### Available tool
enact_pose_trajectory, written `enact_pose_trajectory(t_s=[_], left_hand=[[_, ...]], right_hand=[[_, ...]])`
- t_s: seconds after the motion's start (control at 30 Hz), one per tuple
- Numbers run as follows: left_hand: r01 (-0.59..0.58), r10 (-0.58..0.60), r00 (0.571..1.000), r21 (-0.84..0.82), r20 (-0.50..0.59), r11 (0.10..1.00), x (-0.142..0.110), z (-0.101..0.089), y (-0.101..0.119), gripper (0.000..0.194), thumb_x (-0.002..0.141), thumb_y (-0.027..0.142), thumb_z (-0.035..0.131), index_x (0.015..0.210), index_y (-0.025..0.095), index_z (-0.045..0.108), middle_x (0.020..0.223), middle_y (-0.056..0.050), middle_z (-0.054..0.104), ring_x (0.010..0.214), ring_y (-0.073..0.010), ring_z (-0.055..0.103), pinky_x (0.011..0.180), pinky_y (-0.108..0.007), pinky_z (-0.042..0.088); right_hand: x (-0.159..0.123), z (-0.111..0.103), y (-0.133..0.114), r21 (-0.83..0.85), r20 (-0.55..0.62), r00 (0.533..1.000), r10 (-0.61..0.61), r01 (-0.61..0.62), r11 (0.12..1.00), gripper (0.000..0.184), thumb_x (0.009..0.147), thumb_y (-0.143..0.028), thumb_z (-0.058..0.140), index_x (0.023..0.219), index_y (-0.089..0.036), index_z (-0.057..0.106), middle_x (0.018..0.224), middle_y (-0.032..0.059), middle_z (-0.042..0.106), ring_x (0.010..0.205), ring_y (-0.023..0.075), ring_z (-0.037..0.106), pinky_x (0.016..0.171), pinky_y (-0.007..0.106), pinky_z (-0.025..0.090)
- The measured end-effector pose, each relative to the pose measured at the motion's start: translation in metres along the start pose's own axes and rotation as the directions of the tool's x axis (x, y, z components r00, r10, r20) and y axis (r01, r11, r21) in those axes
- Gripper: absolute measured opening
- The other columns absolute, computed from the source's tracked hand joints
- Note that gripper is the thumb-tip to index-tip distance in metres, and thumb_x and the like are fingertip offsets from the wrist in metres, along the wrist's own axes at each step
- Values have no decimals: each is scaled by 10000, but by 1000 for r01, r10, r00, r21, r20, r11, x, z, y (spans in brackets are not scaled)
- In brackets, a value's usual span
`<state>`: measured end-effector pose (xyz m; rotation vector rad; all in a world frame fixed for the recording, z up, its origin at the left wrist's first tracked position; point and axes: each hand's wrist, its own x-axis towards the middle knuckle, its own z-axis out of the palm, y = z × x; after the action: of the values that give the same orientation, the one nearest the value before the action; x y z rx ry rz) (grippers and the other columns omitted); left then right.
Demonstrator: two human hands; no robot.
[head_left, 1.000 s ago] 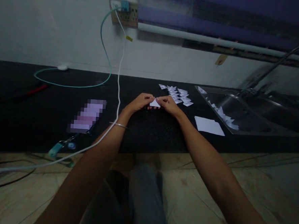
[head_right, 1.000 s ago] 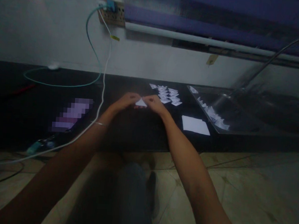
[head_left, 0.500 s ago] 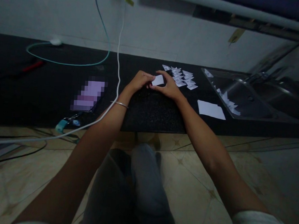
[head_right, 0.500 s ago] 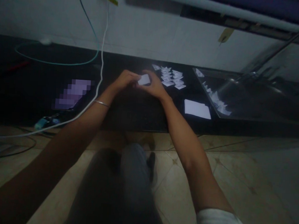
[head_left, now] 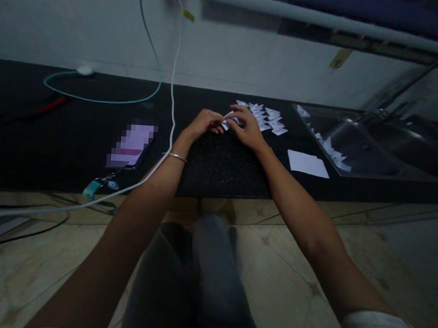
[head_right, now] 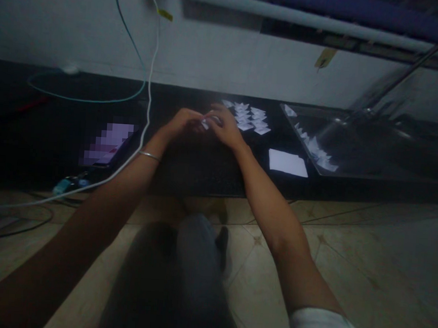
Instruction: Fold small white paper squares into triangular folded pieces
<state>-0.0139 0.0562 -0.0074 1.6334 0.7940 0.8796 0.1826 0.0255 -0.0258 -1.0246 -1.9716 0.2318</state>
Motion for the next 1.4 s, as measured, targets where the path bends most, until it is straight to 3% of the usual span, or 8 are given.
enact_pose_trajectory(t_s=[0.27, 0.37, 0.5, 0.63, 0.83, 1.1, 1.23, 1.4], left_hand=[[45, -41, 997, -61, 65, 997, -6, -1, 5, 207, 882, 221, 591, 856, 66, 725, 796, -114, 764, 638, -109, 687, 613, -209, 496], [30, -25, 995, -59, 95, 998, -8, -2, 8, 217, 879, 208, 565, 787, 80, 714, 733, -100, 740, 616, -108, 669, 583, -204, 479], [-75, 72, 986, 17, 151, 997, -6, -3, 5, 278, 891, 209, 546, 637, 135, 630, 579, -32, 622, 532, -88, 573, 544, -199, 442], [-150, 125, 966, 95, 228, 984, -1, -6, -3, 363, 939, 390, 609, 654, 165, 604, 620, -12, 595, 537, -82, 516, 548, -211, 414], [-222, 170, 929, 129, 330, 966, -5, -8, -1, 539, 874, 691, 623, 706, 179, 605, 692, -29, 608, 599, -108, 517, 579, -241, 394], [-292, 199, 886, 171, 418, 941, -5, -4, 4, 679, 804, 845, 560, 737, 170, 595, 721, -43, 620, 657, -121, 541, 670, -264, 461], [-294, 193, 891, 197, 412, 935, -6, -3, 5, 671, 850, 825, 516, 753, 166, 596, 731, -51, 632, 670, -123, 562, 687, -261, 485], [-240, 154, 916, 197, 372, 951, -7, 1, 6, 540, 963, 652, 525, 754, 161, 606, 703, -45, 637, 646, -115, 575, 670, -242, 484]], right_hand=[[3, 3, 3, -9, -41, 999, -16, 15, 1000, 548, 967, -725, 397, 1084, -258, 660, 1387, 126, 592, 1321, 289, 516, 1075, 509, 482], [3, 3, -1, -4, -66, 998, -14, 14, 1000, 539, 965, -727, 401, 1030, -252, 649, 1355, 131, 611, 1303, 286, 529, 1089, 509, 468], [4, 2, -5, -8, -61, 998, 7, -7, 1000, 480, 989, -675, 421, 973, -249, 643, 1276, 117, 654, 1249, 275, 566, 1121, 514, 426], [6, 2, -3, 39, -80, 997, 20, -17, 999, 422, 980, -627, 500, 898, -238, 643, 1235, 116, 670, 1198, 265, 593, 1092, 485, 438], [7, 1, -2, 154, -129, 984, 121, -100, 983, 466, 866, -676, 650, 778, -218, 639, 1233, 116, 688, 1154, 258, 620, 1022, 460, 471], [10, 8, 3, 401, -162, 962, 218, -138, 906, 506, 702, -733, 764, 715, -235, 672, 930, 59, 741, 844, 194, 649, 815, 385, 521], [11, 10, 6, 400, -191, 955, 225, -134, 907, 495, 706, -725, 765, 715, -239, 672, 918, 53, 739, 842, 191, 650, 813, 380, 523], [11, 11, 9, 387, -226, 953, 203, -103, 916, 467, 731, -686, 771, 724, -231, 667, 902, 53, 734, 835, 189, 651, 810, 375, 520]])
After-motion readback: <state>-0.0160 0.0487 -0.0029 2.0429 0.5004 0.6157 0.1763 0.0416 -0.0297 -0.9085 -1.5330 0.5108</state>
